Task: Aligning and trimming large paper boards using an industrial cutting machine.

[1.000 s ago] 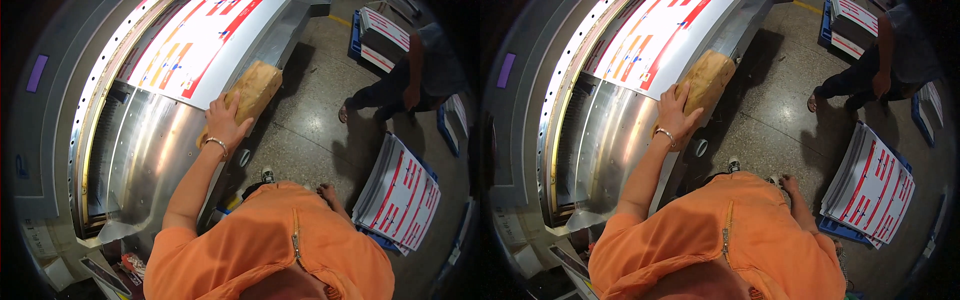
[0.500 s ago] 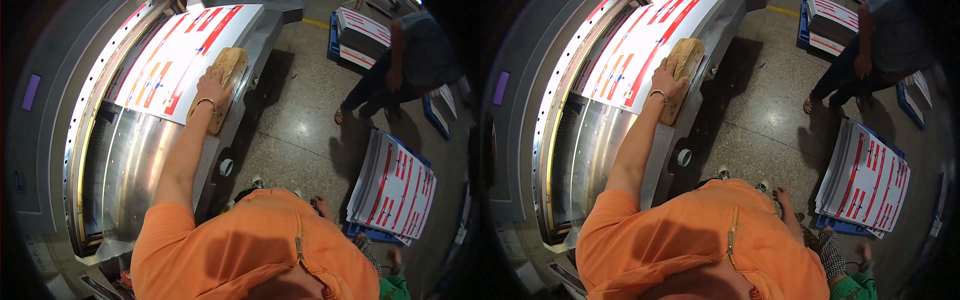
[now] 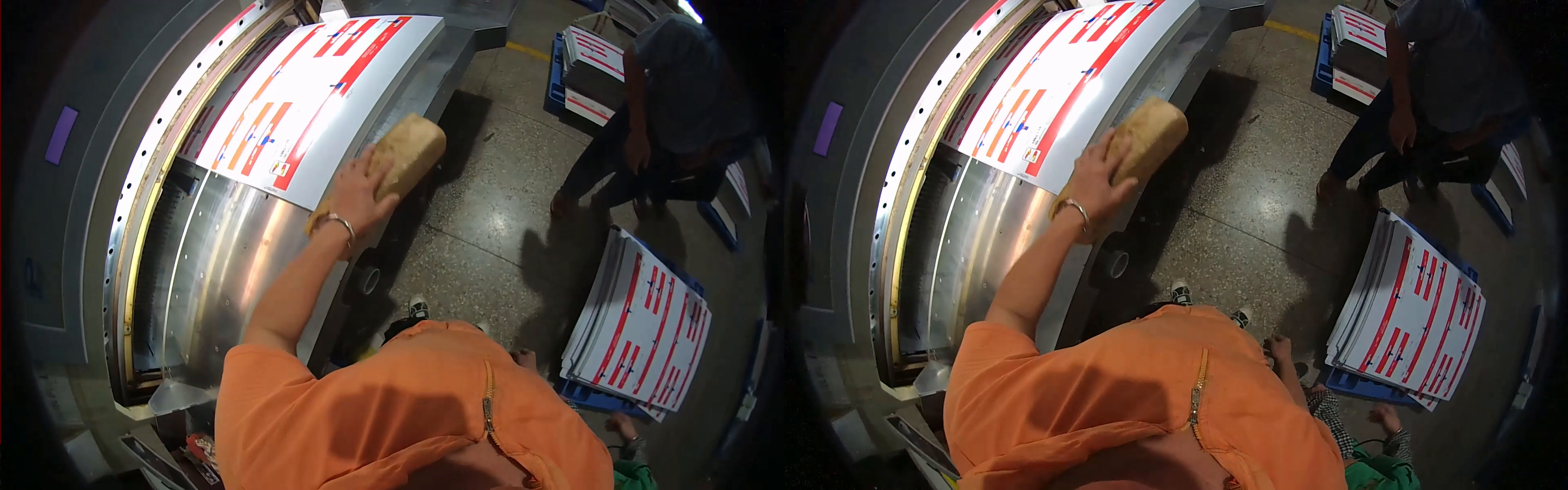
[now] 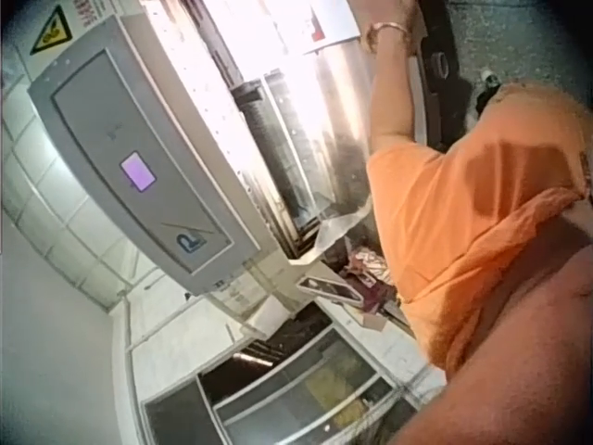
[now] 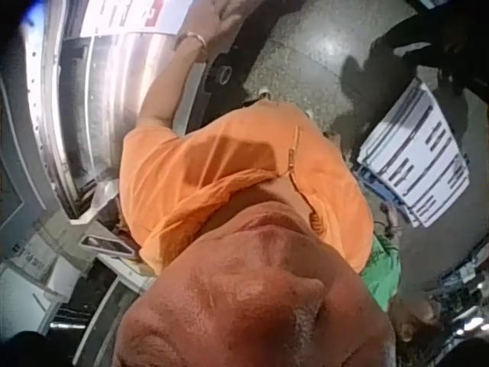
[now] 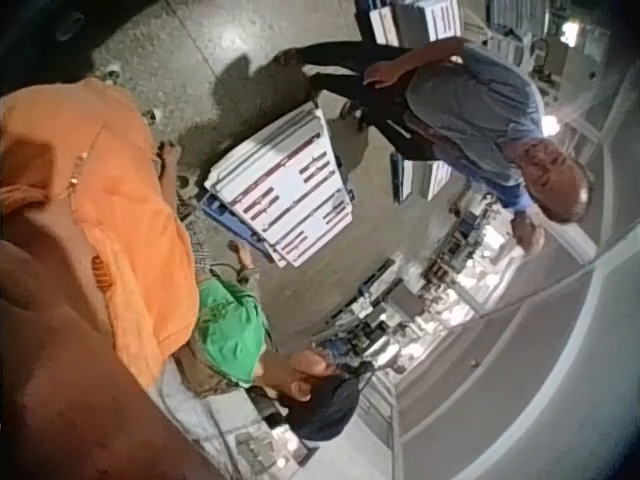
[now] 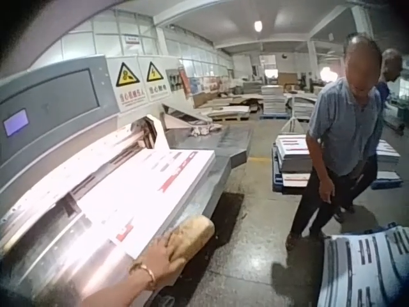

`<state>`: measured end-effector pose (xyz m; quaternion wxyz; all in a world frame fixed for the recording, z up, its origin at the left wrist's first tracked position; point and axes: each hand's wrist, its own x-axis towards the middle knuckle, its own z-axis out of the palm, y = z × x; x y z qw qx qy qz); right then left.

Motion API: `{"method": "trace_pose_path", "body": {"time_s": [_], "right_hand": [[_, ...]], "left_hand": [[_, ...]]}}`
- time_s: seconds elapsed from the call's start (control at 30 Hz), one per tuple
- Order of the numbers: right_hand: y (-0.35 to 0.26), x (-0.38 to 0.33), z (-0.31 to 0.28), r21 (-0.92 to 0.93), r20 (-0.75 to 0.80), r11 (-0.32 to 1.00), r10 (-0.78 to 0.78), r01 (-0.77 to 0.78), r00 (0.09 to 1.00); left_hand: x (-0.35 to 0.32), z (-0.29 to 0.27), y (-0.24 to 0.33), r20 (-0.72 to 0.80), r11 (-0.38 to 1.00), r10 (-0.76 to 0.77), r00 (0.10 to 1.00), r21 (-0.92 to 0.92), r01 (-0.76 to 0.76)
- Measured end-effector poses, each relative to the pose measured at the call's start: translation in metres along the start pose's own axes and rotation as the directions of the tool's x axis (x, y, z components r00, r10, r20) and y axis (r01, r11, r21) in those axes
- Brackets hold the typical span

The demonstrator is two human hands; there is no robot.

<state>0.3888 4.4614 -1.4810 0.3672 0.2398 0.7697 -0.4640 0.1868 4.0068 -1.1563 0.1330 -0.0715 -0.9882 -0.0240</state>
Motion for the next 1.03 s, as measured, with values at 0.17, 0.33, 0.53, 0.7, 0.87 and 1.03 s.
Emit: {"method": "trace_pose_path", "body": {"time_s": [0.17,0.33,0.53,0.7,0.87,1.03], "right_hand": [[-0.022,0.026,-0.012,0.147,-0.068,0.987,-0.049,0.059,0.996],[-0.018,0.032,-0.01,0.277,-0.077,0.96,-0.018,0.039,0.997],[0.041,0.046,-0.008,-0.006,-0.119,0.999,0.039,-0.04,0.992],[0.089,0.091,-0.013,-0.339,0.03,0.939,-0.048,0.055,0.998],[-0.016,0.084,-0.035,-0.541,0.145,0.818,-0.139,0.196,0.98],[-0.169,0.096,0.004,-0.043,0.184,0.918,-0.381,0.395,0.906]], "left_hand": [[0.056,0.008,-0.043,0.029,0.962,-0.266,0.964,0.078,0.263],[0.065,0.008,-0.038,0.085,0.958,-0.28,0.956,0.094,0.272],[-0.023,-0.019,-0.004,0.043,0.992,-0.091,0.995,-0.085,0.094],[-0.109,-0.046,0.021,0.043,0.983,-0.158,0.986,-0.089,0.162],[-0.178,-0.071,0.009,0.054,0.935,-0.34,0.939,-0.087,0.344],[-0.206,-0.077,-0.004,0.06,0.926,-0.36,0.931,-0.096,0.365]]}}
